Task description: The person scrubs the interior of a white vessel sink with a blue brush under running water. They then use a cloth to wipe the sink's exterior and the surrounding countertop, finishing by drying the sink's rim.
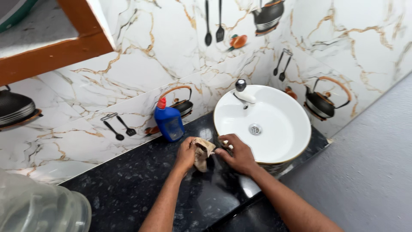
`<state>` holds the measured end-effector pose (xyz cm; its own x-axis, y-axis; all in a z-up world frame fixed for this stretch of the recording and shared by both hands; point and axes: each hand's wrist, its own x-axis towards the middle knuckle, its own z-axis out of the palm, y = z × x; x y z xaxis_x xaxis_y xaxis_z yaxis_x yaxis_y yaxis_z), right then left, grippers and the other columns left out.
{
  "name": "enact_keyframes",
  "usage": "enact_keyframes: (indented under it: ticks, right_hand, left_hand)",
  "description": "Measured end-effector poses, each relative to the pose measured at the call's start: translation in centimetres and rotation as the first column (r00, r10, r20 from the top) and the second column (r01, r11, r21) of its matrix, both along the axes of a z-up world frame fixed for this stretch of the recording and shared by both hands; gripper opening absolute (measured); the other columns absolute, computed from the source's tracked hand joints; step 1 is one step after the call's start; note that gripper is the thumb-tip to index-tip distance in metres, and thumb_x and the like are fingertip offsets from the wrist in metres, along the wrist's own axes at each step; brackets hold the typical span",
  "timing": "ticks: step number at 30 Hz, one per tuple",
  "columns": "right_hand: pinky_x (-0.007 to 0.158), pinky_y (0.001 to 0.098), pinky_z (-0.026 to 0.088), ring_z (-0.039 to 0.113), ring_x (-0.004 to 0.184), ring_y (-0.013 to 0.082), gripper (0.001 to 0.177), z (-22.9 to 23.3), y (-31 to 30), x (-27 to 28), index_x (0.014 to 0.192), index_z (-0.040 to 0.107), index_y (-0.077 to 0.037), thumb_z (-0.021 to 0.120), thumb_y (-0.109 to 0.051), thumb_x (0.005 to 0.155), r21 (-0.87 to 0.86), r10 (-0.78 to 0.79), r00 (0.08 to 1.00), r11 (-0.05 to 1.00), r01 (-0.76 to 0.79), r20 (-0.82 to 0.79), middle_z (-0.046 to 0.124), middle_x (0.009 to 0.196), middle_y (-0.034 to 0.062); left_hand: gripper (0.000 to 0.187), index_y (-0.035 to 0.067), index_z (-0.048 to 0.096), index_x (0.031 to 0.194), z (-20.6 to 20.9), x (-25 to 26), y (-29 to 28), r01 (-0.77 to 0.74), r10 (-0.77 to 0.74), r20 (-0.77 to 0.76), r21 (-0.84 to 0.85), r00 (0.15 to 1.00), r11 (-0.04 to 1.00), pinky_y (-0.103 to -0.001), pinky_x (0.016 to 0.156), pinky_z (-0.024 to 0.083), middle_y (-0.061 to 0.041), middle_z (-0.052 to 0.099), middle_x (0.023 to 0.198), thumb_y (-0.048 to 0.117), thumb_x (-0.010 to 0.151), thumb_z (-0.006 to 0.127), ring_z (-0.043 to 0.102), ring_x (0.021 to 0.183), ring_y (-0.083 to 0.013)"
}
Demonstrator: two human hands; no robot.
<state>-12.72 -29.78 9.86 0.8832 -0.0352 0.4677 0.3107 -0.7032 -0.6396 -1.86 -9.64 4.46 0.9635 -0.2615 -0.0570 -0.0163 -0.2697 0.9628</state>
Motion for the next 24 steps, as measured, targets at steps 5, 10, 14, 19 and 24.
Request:
enact_keyframes:
  ticks: [5, 10, 14, 19, 24]
  right_hand:
    - [0.078, 0.0312, 0.059, 0.071, 0.091, 0.0172, 0.041, 1.1, -0.2, -2.1, 0.121, 0.066, -0.003, 0.079, -0.026, 0.089, 0.317, 0.096, 0.977, 0.948, -0.031, -0.192, 0.072, 0.104, 0.0097]
    - [0.075, 0.0290, 0.057, 0.068, 0.085, 0.0115, 0.024, -0.9, -5.4, -2.3, 0.110, 0.070, -0.003, 0.068, -0.022, 0.094, 0.655, 0.248, 0.945, 0.754, -0.049, -0.215, 0.074, 0.093, 0.0016]
    - [0.081, 0.0283, 0.053, 0.065, 0.085, 0.0114, 0.027, -2.1, -9.9, -3.1, 0.105, 0.074, 0.000, 0.061, -0.023, 0.100, 0.652, 0.212, 0.965, 0.756, -0.061, -0.156, 0.073, 0.091, 0.0049]
    - [0.076, 0.0281, 0.049, 0.056, 0.080, 0.0096, 0.027, -1.4, -13.9, -4.6, 0.103, 0.065, 0.001, 0.053, -0.023, 0.109, 0.786, 0.148, 0.989, 0.607, -0.113, 0.028, 0.061, 0.088, 0.0008]
    - [0.072, 0.0262, 0.050, 0.059, 0.076, 0.0075, 0.026, 2.5, -15.8, -6.7, 0.101, 0.066, -0.006, 0.049, -0.025, 0.105, 0.749, -0.021, 0.999, 0.662, 0.042, -0.037, 0.066, 0.085, 0.0004]
  left_hand:
    - [0.026, 0.006, 0.057, 0.119, 3.6, -2.8, -4.8, 0.116, -0.146, -0.153, -0.189, 0.977, 0.975, -0.034, 0.081, 0.056, -0.009, 0.069, 0.104, 0.025, 0.100, 0.054, 0.067, 0.096, -0.0178]
    - [0.043, 0.007, 0.053, 0.121, 7.9, -6.1, -8.8, 0.196, -0.223, -0.157, -0.171, 0.962, 0.966, -0.034, 0.079, 0.060, -0.012, 0.068, 0.109, 0.031, 0.090, 0.072, 0.070, 0.099, -0.0189]
    - [0.041, 0.008, 0.054, 0.121, 9.8, -8.0, -10.9, 0.196, -0.197, 0.027, 0.051, 0.980, 0.979, -0.039, 0.083, 0.058, -0.015, 0.071, 0.111, 0.027, 0.089, 0.072, 0.071, 0.099, -0.0232]
    - [0.034, 0.012, 0.065, 0.119, 10.9, -10.8, -11.9, 0.070, -0.209, 0.339, 0.379, 0.917, 0.923, -0.046, 0.086, 0.056, -0.013, 0.074, 0.113, 0.015, 0.085, 0.065, 0.071, 0.102, -0.0313]
    - [0.027, 0.014, 0.075, 0.114, 10.8, -12.1, -11.4, -0.046, -0.099, 0.316, 0.420, 0.943, 0.906, -0.047, 0.080, 0.056, -0.016, 0.077, 0.094, 0.025, 0.093, 0.064, 0.074, 0.091, -0.0345]
